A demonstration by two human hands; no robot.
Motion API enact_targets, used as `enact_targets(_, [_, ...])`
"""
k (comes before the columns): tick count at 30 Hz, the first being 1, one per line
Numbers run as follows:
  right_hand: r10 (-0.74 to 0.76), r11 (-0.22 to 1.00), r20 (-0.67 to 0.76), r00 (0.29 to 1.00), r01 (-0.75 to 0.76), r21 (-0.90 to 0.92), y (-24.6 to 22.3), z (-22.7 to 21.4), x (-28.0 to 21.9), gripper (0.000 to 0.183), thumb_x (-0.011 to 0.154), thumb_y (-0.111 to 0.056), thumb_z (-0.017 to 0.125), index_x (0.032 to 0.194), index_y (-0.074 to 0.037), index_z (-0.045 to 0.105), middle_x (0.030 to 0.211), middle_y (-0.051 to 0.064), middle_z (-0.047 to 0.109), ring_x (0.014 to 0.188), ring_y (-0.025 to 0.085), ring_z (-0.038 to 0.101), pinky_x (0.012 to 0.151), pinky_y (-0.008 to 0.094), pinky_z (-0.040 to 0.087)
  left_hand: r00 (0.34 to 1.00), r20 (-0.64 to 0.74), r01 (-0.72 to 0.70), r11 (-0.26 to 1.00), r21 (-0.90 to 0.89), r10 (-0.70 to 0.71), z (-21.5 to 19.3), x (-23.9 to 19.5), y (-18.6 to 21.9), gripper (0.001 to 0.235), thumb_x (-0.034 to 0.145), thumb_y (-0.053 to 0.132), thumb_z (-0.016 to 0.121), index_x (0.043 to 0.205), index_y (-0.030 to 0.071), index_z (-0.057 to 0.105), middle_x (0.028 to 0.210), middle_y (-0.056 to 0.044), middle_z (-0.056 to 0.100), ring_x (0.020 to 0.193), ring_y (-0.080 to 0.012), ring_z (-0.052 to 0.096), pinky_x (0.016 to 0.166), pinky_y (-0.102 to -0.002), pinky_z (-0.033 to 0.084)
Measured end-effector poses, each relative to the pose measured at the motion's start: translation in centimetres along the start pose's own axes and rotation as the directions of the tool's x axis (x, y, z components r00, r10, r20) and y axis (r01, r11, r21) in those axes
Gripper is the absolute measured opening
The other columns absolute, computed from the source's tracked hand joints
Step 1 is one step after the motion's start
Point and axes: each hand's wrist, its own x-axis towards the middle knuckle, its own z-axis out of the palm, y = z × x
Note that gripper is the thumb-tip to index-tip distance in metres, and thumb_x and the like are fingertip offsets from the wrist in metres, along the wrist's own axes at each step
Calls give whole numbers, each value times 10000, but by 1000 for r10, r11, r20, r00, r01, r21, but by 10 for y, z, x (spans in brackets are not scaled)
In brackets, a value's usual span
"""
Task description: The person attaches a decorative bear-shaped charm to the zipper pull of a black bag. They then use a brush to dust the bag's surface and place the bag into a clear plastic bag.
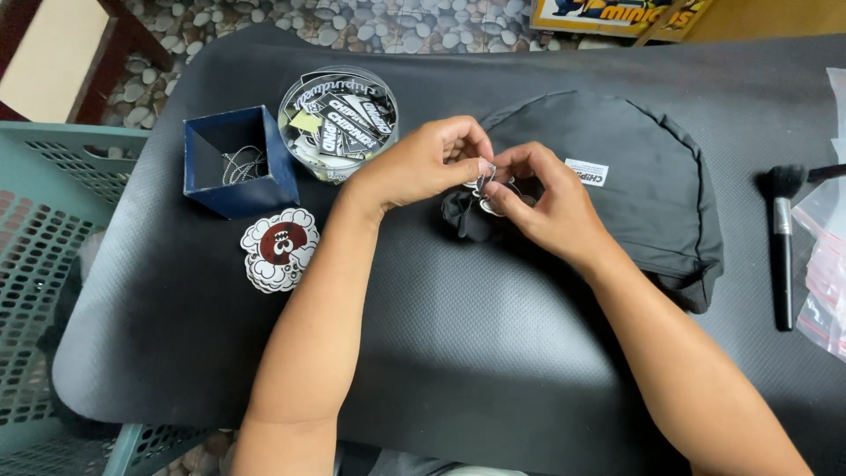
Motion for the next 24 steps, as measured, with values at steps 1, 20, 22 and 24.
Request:
enact_targets(1, [0, 1000, 1, 1000, 0, 0, 2, -1, 0, 247, 901, -111, 802, 1121, -63, 700, 910, 91, 726, 908, 256, 674, 898, 380, 521, 1000, 0, 0, 1000, 0, 0, 0, 0, 0, 145, 952, 104, 670, 1087, 72, 629, 911, -19, 692, 825, -77, 659, 763, -223, 540])
enact_targets(20, [-95, 995, -49, 994, 95, 2, 5, -5, 4, 83, 972, -145, 798, 974, -95, 731, 869, 67, 690, 905, 272, 699, 903, 394, 529, 999, -33, 15, 1000, 2, -15, 2, 4, -8, 186, 924, 122, 728, 1081, 74, 639, 908, -2, 682, 800, -53, 642, 708, -187, 531])
enact_targets(22, [-94, 996, -45, 995, 94, 2, 7, -4, 4, 76, 984, -143, 782, 959, -91, 733, 869, 75, 691, 905, 282, 702, 900, 402, 531, 999, -33, 16, 1000, 4, -16, 4, 5, -7, 183, 918, 115, 728, 1074, 76, 640, 901, 1, 681, 791, -49, 641, 701, -182, 531])
enact_targets(24, [-73, 997, -39, 997, 74, 12, 9, -4, 3, 74, 1005, -138, 730, 941, -102, 723, 878, 70, 686, 906, 278, 696, 899, 391, 522, 1000, -20, 22, 1000, 6, -22, 5, 5, -7, 179, 914, 115, 727, 1067, 77, 642, 887, -2, 681, 779, -48, 639, 690, -181, 534])
